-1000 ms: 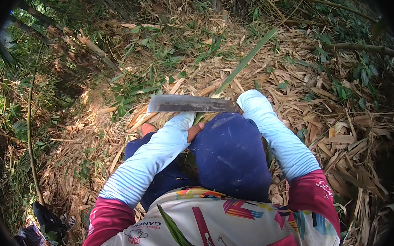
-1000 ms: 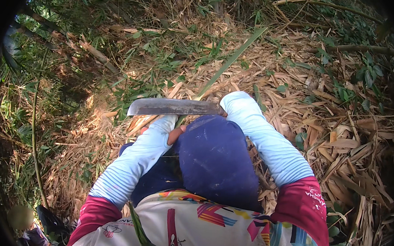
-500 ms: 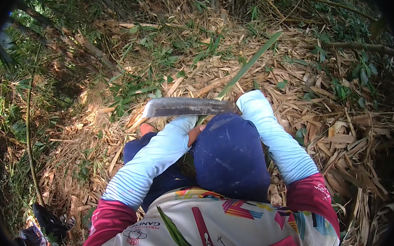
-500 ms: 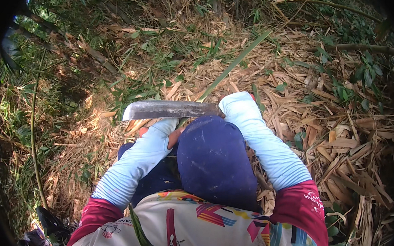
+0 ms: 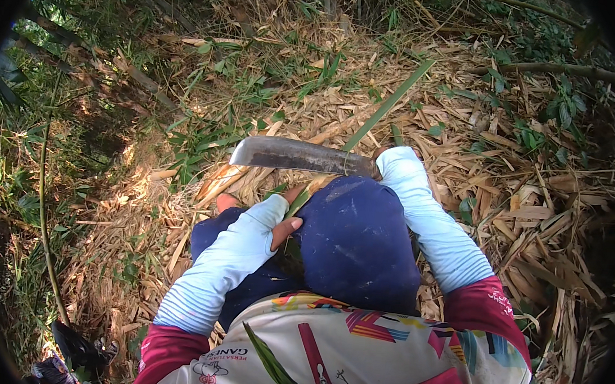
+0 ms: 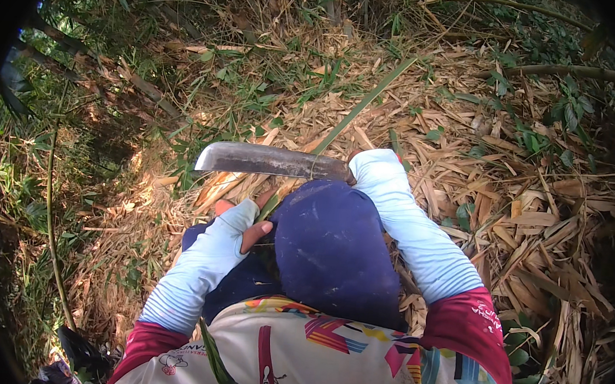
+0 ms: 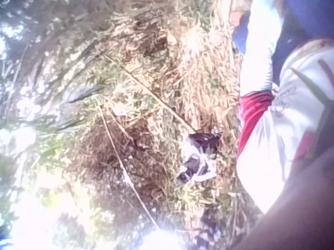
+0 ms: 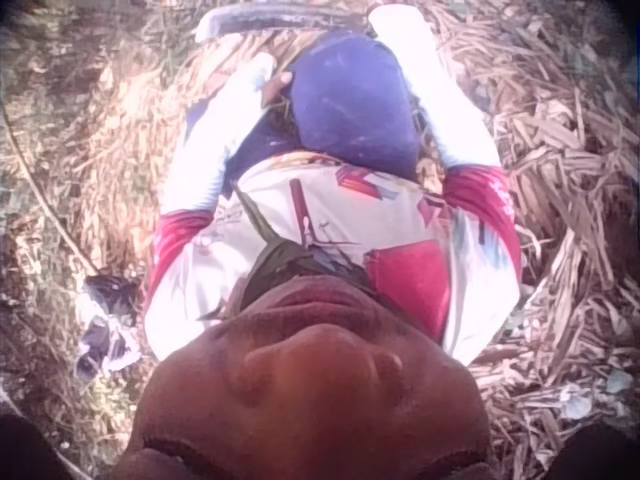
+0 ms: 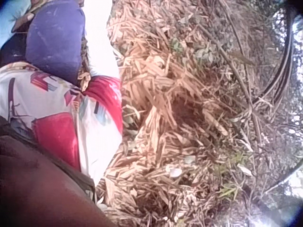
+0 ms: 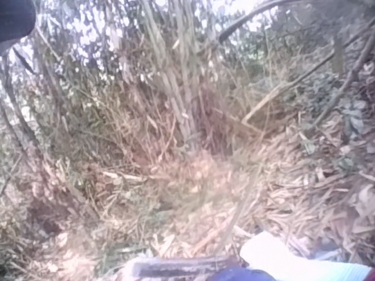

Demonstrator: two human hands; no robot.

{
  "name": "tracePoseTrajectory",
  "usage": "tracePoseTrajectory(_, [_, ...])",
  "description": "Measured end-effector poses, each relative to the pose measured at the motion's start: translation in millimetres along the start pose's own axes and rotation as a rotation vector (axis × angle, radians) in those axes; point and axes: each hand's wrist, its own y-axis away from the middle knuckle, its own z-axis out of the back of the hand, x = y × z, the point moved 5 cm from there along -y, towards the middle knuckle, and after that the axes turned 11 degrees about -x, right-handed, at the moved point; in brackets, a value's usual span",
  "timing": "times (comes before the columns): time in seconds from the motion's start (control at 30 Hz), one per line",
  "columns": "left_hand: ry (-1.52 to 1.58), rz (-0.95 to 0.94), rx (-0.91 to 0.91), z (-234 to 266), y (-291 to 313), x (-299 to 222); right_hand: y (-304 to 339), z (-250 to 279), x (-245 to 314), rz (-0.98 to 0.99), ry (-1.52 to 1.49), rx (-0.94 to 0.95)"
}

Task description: The person sits on the ground in a bamboo forest and uses a large machete to split a long bamboo stalk into thin strips. They repeatedly strike the bamboo with the machete to separate it into usable pieces.

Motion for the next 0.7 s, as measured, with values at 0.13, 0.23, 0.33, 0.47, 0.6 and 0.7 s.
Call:
tracePoseTrajectory(0.13, [0.009, 0.01, -0.005, 3.5, 11.6, 9.7, 4.6, -9.0, -6.6, 0.082, -0.079, -0.111])
tracePoseTrajectory(0.23, [0.048, -0.003, -0.016, 3.0, 12.8, 18.2, 1.9, -10.0, -6.3, 0.064, -0.055, -0.198])
tracePoseTrajectory(0.33, [-0.061, -0.13, -0.063, 9.6, 26.6, 20.4, -4.7, -17.7, -13.1, 0.095, -0.114, -0.234])
tracePoseTrajectory(0.47, [-0.12, -0.079, -0.019, 17.9, 41.1, 13.8, -25.4, -30.0, -20.4, -0.079, -0.035, 0.189])
tracePoseTrajectory(0.6, [-0.021, 0.022, 0.034, 16.8, 70.4, 36.2, -23.9, -26.6, -17.7, -0.118, -0.085, 0.216])
tracePoseTrajectory(0.7, [0.099, 0.052, 0.072, 14.9, 95.4, 47.7, -20.3, -30.6, -28.1, -0.162, -0.159, 0.252])
